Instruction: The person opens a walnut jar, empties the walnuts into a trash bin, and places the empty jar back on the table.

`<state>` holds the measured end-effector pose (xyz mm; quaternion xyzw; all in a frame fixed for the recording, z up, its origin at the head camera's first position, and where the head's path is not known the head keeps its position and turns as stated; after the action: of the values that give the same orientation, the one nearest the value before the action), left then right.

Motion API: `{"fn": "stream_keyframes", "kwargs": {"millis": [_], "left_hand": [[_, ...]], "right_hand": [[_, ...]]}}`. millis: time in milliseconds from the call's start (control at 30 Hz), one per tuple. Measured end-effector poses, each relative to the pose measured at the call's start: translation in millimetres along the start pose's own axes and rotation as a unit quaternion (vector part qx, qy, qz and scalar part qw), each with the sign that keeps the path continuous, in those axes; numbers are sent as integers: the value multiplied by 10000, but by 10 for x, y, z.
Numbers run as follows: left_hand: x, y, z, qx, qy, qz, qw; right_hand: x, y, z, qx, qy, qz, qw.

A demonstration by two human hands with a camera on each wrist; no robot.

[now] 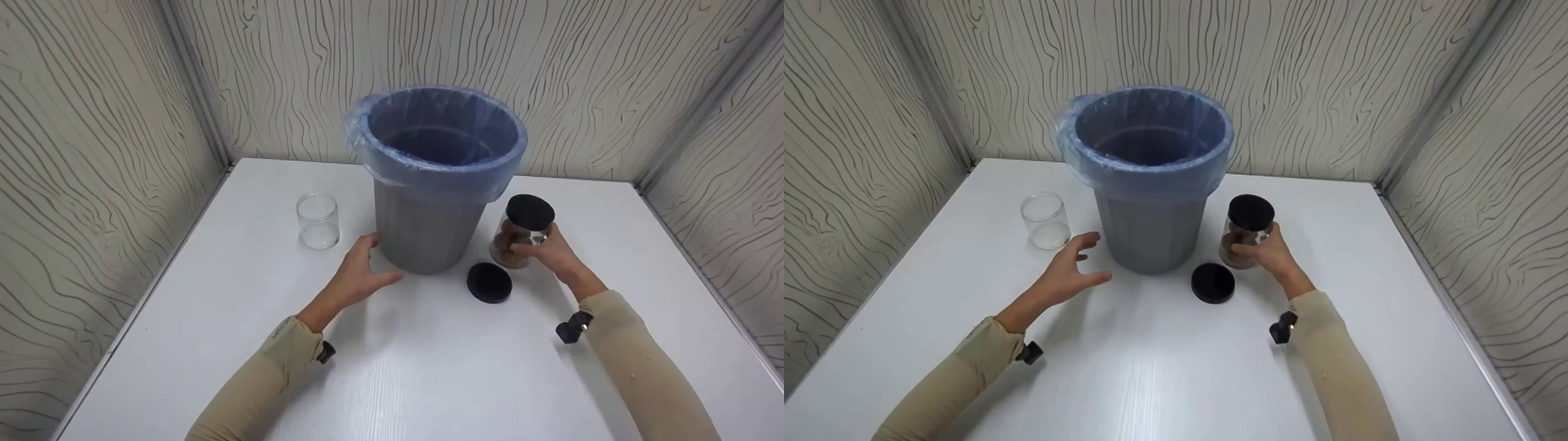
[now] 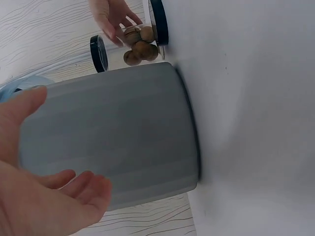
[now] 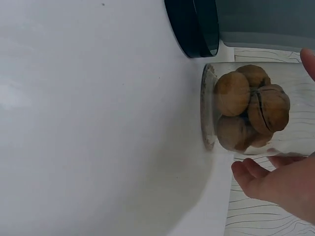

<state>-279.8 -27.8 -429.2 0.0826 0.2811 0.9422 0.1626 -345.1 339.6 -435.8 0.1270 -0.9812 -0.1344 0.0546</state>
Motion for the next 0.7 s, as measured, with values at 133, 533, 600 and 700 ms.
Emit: {"fn": "stream_keyframes", "kwargs": {"millis": [133,533,600,700], "left_hand": [[-16,-106,19,-104,-15,-244,9996],[-34,-285,68,-8,-27,-575,9983],[-30,-295,78,-8,-28,-595,9982],[-23,-305,103,-31,-111,-664,9977]], "right_hand": [[69,45,189,14,10,99,9999],[150,95,209,-121,254,32,9996],[114,98,162,-228,15,127,9997],[42,99,58,-398,-265,210,9986]]}}
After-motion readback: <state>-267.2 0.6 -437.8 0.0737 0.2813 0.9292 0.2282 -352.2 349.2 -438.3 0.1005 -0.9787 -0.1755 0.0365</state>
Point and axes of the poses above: each hand's wrist, its own x-axis towards the middle knuckle, its own y-axis out of the back of the hand, z = x × y, the point moved 6 cm from there along x, towards the middle knuckle, and after that the axes turned 5 degrees about -z, right-handed, at the moved point
